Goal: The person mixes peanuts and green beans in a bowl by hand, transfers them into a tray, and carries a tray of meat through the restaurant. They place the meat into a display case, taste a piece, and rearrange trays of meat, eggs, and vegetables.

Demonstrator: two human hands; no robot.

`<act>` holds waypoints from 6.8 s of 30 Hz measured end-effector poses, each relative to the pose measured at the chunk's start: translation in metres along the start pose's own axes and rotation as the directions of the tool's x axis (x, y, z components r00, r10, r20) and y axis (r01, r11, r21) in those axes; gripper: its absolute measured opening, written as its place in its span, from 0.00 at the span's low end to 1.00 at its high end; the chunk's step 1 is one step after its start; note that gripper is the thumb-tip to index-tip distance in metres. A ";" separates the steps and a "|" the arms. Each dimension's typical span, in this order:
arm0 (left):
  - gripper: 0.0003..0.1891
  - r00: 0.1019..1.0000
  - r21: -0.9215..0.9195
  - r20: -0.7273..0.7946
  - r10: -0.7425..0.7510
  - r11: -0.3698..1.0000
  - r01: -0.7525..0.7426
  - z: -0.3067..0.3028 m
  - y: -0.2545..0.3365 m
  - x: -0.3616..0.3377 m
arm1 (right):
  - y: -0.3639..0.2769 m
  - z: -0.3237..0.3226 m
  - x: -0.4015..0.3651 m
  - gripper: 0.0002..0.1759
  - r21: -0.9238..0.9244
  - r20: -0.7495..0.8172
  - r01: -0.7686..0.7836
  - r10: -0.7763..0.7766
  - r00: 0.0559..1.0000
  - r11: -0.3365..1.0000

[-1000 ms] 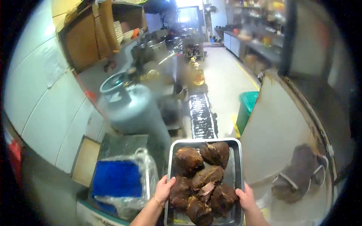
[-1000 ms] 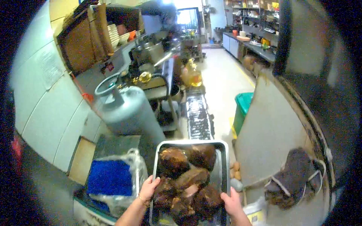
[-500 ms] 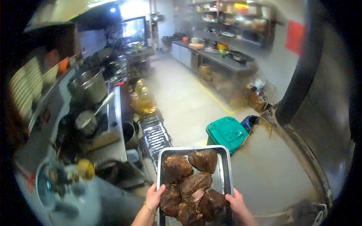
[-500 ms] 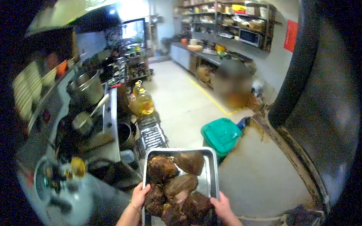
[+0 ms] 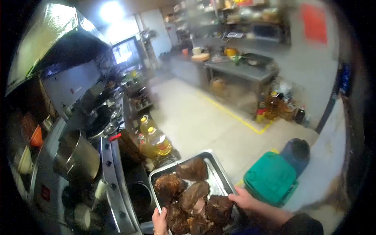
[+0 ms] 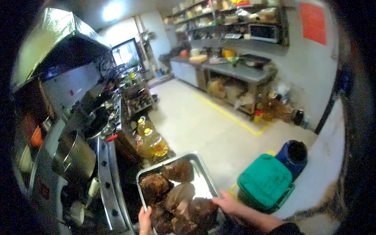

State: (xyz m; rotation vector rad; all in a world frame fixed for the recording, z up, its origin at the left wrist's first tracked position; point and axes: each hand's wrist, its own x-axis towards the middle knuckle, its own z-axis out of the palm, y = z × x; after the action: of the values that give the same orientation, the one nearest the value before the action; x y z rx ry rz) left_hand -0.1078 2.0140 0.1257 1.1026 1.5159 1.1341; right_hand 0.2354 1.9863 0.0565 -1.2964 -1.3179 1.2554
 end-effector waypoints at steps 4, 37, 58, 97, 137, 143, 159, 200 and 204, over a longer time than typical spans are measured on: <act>0.12 0.991 -0.191 -0.127 -0.042 0.981 0.017 0.043 0.063 0.069 | -0.059 -0.037 0.122 0.20 0.083 0.104 0.026 -0.034 0.994 0.996; 0.13 0.393 0.057 0.916 -0.085 0.995 0.082 0.482 0.206 0.685 | -0.098 -0.209 0.466 0.22 0.267 -0.885 0.091 0.207 0.417 0.959; 0.05 -0.493 0.201 0.839 -0.231 0.973 -0.113 0.596 0.255 0.689 | -0.165 0.003 0.577 0.20 0.204 -0.737 0.338 0.371 -0.564 0.919; 0.11 -0.292 0.077 0.938 -0.186 0.934 -0.350 0.793 0.262 0.653 | -0.042 -0.190 0.497 0.28 0.166 -0.873 0.288 0.277 -0.402 0.943; 0.09 -0.895 -0.031 0.439 -0.081 0.994 -0.105 1.413 0.125 -0.235 | 0.112 -0.754 -0.118 0.25 0.276 -0.296 0.101 0.185 -0.937 0.956; 0.12 -0.972 0.082 0.101 -0.214 0.975 -0.206 1.369 0.080 -0.485 | 0.104 -0.725 -0.274 0.24 0.060 -0.030 0.199 0.201 -0.979 0.978; 0.12 -0.951 0.112 0.179 -0.251 0.966 -0.234 1.316 0.005 -0.936 | 0.117 -0.716 -0.749 0.24 0.124 0.000 0.159 0.161 -0.987 0.979; 0.21 -0.848 -0.091 -0.388 -0.360 0.931 -0.353 1.210 0.139 -1.320 | -0.090 -0.742 -0.954 0.25 -0.014 0.467 0.114 0.107 -0.878 0.993; 0.18 -0.796 -0.140 -0.409 -0.446 0.893 -0.428 1.172 0.170 -1.307 | -0.116 -0.721 -0.925 0.26 -0.100 0.458 0.195 0.219 -0.861 0.976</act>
State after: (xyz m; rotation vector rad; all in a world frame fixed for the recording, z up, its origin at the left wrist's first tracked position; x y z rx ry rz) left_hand 1.2929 0.9574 0.3044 -1.9100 1.9812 2.7608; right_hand 1.0041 1.1287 0.3058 1.4145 -2.7737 2.7140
